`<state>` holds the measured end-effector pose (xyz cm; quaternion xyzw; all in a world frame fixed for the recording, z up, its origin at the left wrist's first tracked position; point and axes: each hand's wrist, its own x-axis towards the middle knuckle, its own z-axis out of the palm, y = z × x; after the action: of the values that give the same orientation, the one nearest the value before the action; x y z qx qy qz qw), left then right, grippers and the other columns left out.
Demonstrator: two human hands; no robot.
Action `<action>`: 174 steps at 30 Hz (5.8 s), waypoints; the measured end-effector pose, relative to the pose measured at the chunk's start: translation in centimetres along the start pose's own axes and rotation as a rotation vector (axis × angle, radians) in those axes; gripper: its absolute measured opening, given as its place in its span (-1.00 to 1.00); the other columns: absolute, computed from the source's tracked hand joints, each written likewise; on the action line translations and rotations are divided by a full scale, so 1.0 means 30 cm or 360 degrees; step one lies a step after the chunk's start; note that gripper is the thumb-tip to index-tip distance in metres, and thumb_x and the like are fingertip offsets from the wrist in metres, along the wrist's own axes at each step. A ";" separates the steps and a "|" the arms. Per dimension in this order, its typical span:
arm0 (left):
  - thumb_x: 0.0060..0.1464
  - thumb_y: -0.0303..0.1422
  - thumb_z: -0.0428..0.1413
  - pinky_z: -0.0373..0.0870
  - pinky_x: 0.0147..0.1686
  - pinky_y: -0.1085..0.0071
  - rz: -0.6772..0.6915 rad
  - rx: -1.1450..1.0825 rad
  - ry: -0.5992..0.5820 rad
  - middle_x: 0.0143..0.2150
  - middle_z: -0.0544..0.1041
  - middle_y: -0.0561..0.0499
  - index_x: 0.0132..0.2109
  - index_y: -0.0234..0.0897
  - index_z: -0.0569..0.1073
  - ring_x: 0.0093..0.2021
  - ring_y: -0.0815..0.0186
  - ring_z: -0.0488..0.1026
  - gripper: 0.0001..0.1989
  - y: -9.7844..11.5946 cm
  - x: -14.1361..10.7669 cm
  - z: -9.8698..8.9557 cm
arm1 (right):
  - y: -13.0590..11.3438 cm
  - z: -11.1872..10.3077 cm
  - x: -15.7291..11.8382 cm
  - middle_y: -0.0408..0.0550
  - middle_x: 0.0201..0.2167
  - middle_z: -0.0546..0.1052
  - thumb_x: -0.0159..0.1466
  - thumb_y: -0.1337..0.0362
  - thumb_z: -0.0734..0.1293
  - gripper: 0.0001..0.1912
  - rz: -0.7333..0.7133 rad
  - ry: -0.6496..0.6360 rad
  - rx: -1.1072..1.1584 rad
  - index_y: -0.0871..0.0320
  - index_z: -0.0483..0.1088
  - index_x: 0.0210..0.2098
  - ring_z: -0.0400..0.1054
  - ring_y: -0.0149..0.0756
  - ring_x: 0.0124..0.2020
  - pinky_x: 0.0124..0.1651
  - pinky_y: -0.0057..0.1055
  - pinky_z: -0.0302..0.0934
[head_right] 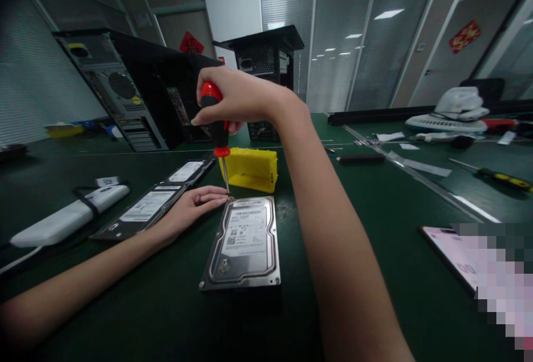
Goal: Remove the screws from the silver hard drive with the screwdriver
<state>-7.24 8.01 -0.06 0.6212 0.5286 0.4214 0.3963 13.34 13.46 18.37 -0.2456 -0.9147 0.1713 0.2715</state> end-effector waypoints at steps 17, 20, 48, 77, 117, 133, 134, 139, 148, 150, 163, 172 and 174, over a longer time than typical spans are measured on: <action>0.05 -0.22 0.26 0.40 0.11 0.20 0.0100 0.0093 0.0052 -0.12 0.67 -0.05 -0.07 -0.26 0.54 -0.05 0.15 0.59 -0.69 -0.014 0.000 0.007 | -0.041 0.028 0.006 -0.02 -0.17 0.47 0.19 0.22 0.46 -0.65 0.0088 -0.0056 -0.0089 0.18 0.33 -0.10 0.42 -0.43 -0.38 -0.52 -0.60 0.26; 0.05 -0.23 0.26 0.42 0.09 0.21 0.0088 0.0129 0.0073 -0.15 0.67 -0.05 -0.09 -0.26 0.54 -0.06 0.16 0.60 -0.70 -0.006 -0.003 0.006 | -0.051 0.031 0.005 -0.03 -0.16 0.47 0.20 0.24 0.45 -0.66 0.0087 -0.0056 -0.0114 0.19 0.33 -0.10 0.41 -0.48 -0.39 -0.54 -0.63 0.23; 0.07 -0.23 0.25 0.44 0.04 0.27 0.0105 0.0166 0.0115 -0.16 0.67 -0.06 -0.13 -0.30 0.54 -0.08 0.18 0.60 -0.73 0.010 -0.014 0.009 | -0.030 0.005 -0.005 -0.03 -0.07 0.47 0.19 0.21 0.45 -0.68 0.0007 -0.0058 -0.0018 0.17 0.34 -0.13 0.46 -0.46 -0.36 -0.51 -0.63 0.30; 0.05 -0.22 0.25 0.47 0.03 0.24 0.0107 0.0187 0.0118 -0.18 0.67 -0.06 -0.12 -0.28 0.54 -0.10 0.16 0.61 -0.71 0.007 -0.014 0.010 | -0.022 0.010 0.000 -0.02 -0.17 0.49 0.18 0.21 0.46 -0.66 0.0069 -0.0059 -0.0023 0.18 0.36 -0.11 0.47 -0.41 -0.37 -0.49 -0.59 0.32; 0.05 -0.24 0.25 0.46 0.06 0.22 0.0060 0.0142 0.0094 -0.15 0.67 -0.07 -0.07 -0.27 0.54 -0.05 0.15 0.60 -0.69 0.014 -0.019 0.011 | -0.025 0.013 0.001 -0.01 -0.17 0.51 0.19 0.15 0.45 -0.65 0.0071 -0.0066 -0.0070 0.16 0.34 -0.11 0.49 -0.40 -0.37 -0.49 -0.59 0.33; 0.06 -0.25 0.25 0.41 0.14 0.22 0.0062 0.0074 0.0050 -0.08 0.65 -0.08 -0.02 -0.29 0.53 0.01 0.16 0.58 -0.65 0.010 -0.018 0.013 | -0.029 0.021 0.004 -0.05 -0.18 0.49 0.19 0.16 0.45 -0.65 0.0060 -0.0045 -0.0091 0.16 0.33 -0.12 0.44 -0.47 -0.42 -0.52 -0.61 0.25; 0.06 -0.24 0.25 0.41 0.14 0.21 0.0061 0.0077 0.0051 -0.08 0.65 -0.09 -0.02 -0.29 0.53 0.01 0.16 0.58 -0.65 0.010 -0.018 0.013 | -0.031 0.023 0.006 -0.05 -0.19 0.48 0.19 0.15 0.45 -0.65 0.0051 -0.0034 -0.0109 0.16 0.33 -0.13 0.43 -0.47 -0.43 -0.53 -0.60 0.24; 0.08 -0.24 0.24 0.41 0.14 0.19 0.0070 0.0103 0.0039 -0.07 0.65 -0.09 0.01 -0.29 0.51 0.02 0.14 0.57 -0.64 0.009 -0.016 0.013 | -0.039 0.038 0.020 -0.08 -0.21 0.47 0.18 0.10 0.45 -0.63 0.0000 0.0016 -0.0280 0.16 0.32 -0.14 0.39 -0.50 -0.48 -0.55 -0.59 0.17; 0.10 -0.24 0.23 0.41 0.14 0.21 0.0129 0.0118 0.0005 0.00 0.63 -0.10 0.03 -0.30 0.50 0.03 0.17 0.57 -0.63 -0.003 -0.011 0.012 | -0.030 0.053 0.031 -0.05 -0.19 0.50 0.17 0.04 0.43 -0.57 -0.0015 0.0104 -0.0369 0.17 0.33 -0.11 0.43 -0.44 -0.41 -0.56 -0.58 0.17; 0.10 -0.23 0.24 0.41 0.13 0.21 0.0141 0.0114 -0.0012 0.00 0.63 -0.10 0.04 -0.30 0.49 0.03 0.17 0.56 -0.61 -0.004 -0.009 0.013 | -0.030 0.053 0.033 -0.03 -0.15 0.49 0.18 0.04 0.43 -0.56 0.0008 0.0094 -0.0355 0.17 0.32 -0.08 0.43 -0.46 -0.44 -0.56 -0.59 0.18; 0.07 -0.24 0.25 0.48 -0.01 0.23 0.0189 0.0224 0.0113 -0.16 0.67 -0.10 -0.10 -0.34 0.54 -0.12 0.14 0.62 -0.69 0.010 0.003 0.033 | -0.021 0.064 0.045 -0.02 -0.13 0.49 0.19 0.06 0.43 -0.57 0.0029 0.0109 -0.0316 0.17 0.31 -0.08 0.43 -0.47 -0.47 -0.59 -0.58 0.18; 0.07 -0.25 0.25 0.47 0.03 0.24 0.0171 0.0170 0.0090 -0.13 0.67 -0.11 -0.05 -0.35 0.52 -0.09 0.16 0.61 -0.67 -0.007 0.015 0.030 | -0.029 0.085 0.052 -0.05 -0.12 0.47 0.22 0.06 0.39 -0.60 -0.0053 0.0079 -0.0220 0.16 0.27 -0.08 0.46 -0.43 -0.39 -0.58 -0.62 0.15; 0.05 -0.26 0.26 0.46 0.06 0.24 0.0125 0.0064 0.0051 -0.10 0.66 -0.12 0.01 -0.35 0.49 -0.05 0.17 0.60 -0.60 -0.012 0.017 0.030 | -0.033 0.086 0.052 -0.05 -0.19 0.48 0.28 0.03 0.32 -0.64 -0.0018 0.0055 -0.0148 0.16 0.25 -0.10 0.45 -0.42 -0.42 -0.58 -0.61 0.17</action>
<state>-6.47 8.53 -0.63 0.6424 0.5185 0.4359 0.3583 10.35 13.03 17.40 -0.2556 -0.9182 0.1227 0.2766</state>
